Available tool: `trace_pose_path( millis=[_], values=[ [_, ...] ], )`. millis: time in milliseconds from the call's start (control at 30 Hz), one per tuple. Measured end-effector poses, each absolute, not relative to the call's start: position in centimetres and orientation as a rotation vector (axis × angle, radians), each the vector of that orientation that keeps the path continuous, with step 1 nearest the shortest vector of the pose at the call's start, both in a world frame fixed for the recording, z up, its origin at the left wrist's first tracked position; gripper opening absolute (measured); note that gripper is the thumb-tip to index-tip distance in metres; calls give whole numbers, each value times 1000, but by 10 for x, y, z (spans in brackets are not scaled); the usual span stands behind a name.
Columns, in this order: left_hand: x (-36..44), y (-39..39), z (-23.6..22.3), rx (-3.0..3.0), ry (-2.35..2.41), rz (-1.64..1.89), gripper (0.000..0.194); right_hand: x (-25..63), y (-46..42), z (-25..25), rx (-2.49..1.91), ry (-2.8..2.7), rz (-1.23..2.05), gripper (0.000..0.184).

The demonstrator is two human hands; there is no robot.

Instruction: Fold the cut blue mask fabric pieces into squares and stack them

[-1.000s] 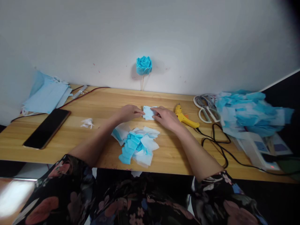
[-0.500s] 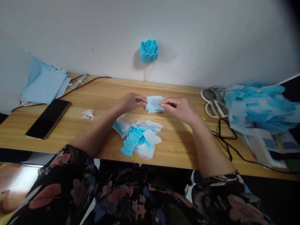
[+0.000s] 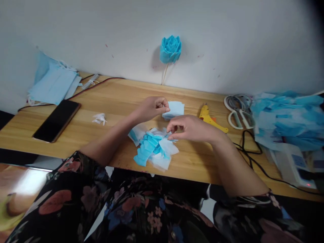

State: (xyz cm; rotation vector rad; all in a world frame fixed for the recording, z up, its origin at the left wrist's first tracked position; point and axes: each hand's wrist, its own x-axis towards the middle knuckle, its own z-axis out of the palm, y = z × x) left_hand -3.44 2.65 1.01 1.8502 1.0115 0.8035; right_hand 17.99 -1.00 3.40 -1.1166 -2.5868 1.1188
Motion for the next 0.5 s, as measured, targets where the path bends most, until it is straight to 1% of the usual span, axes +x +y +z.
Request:
trace_pose_path(
  millis=[100,200,267,333,400,500],
  values=[
    [-34,24,12,1889,954,756,19,173,-16,39,-1073,-2755,955,21],
    [-33,20,13,1949,880,689,25,168,-26,38,-1105,-2794,763,14],
    [-33,18,15,1987,827,652,28,168,-33,35,-1068,-2739,721,11],
    [-32,16,17,1999,764,626,31,172,-38,33,-1009,-2617,798,13],
    [-31,13,18,1954,698,611,36,180,-39,31,-995,-2439,959,14],
    [-30,10,19,1812,616,601,48,192,-35,27,-1019,-2142,1191,19]
  ],
)
